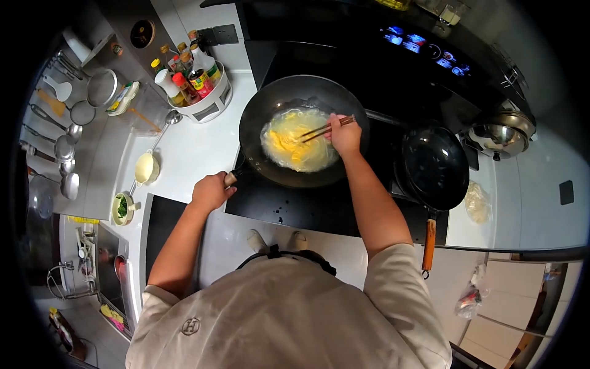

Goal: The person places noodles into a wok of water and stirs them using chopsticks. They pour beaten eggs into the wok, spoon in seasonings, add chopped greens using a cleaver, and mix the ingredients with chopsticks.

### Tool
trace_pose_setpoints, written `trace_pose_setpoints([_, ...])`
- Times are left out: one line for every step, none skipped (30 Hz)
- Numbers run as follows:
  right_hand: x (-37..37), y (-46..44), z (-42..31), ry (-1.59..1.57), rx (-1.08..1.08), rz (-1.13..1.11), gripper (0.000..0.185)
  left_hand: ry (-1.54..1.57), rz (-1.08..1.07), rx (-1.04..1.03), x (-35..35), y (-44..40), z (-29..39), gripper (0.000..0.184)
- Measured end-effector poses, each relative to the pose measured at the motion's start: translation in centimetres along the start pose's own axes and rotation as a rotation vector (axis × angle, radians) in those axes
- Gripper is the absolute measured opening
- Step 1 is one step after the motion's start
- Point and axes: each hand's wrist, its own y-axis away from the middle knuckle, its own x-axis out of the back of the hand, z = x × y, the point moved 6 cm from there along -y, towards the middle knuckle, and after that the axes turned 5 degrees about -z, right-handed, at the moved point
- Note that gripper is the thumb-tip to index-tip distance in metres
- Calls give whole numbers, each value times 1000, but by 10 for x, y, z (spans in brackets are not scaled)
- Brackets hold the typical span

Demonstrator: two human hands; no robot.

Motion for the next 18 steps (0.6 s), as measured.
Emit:
trace_pose_setpoints([-3, 7, -6, -23, 25, 41, 24, 5, 1, -1, 0, -1, 0, 41])
trace_pose_setpoints([-10, 7, 6, -76, 81, -16, 25, 10, 3, -2, 0, -2, 0, 40])
trace_pose_setpoints([-13, 10, 5, -104, 48, -67, 25, 13, 3, -6, 0, -3, 0, 40])
trace_pose_setpoints([-16, 13, 5, -134, 11, -119, 25, 16, 2, -8, 0, -3, -1, 40])
trace_pose_setpoints([-12, 15, 2, -94, 1, -105, 25, 17, -2, -7, -1, -2, -2, 40])
trace_pose_setpoints([-4, 17, -1, -56, -9, -90, 25, 27, -3, -7, -1, 0, -2, 40])
trace_pose_setpoints([6, 18, -5, -18, -16, -73, 25, 37, -1, -8, 0, 2, -2, 39])
trace_pose_setpoints([19, 21, -10, -45, 18, -48, 25, 49, 5, -9, 2, 1, -2, 38])
trace_pose_setpoints([32, 25, -14, -69, 53, -28, 25, 52, 18, -2, 4, 0, -3, 37])
trace_pose_setpoints([42, 29, -20, -92, 85, -11, 25, 57, 29, 7, 2, 0, -3, 36])
trace_pose_setpoints([54, 32, -26, -24, 108, 57, 25, 63, 36, 15, 0, 1, -3, 35])
trace_pose_setpoints([63, 35, -31, 44, 130, 129, 25, 62, 30, 21, -1, 0, -3, 34])
trace_pose_setpoints([65, 33, -28, 54, 186, 205, 24, 60, 24, 23, 0, -1, -2, 33])
trace_pose_setpoints([59, 29, -18, 42, 151, 148, 24, 56, 19, 25, 0, -2, -1, 32])
trace_pose_setpoints([49, 27, -16, 28, 117, 91, 24, 58, 15, 26, 0, -2, -1, 32])
trace_pose_setpoints([40, 25, -15, 13, 85, 33, 24, 60, 12, 28, 1, -2, -1, 32])
trace_pose_setpoints([34, 24, -16, 58, 64, -22, 24, 62, 8, 32, 1, -2, -1, 32])
trace_pose_setpoints([34, 23, -19, 73, 29, -50, 24, 56, 5, 39, 1, -1, 0, 31])
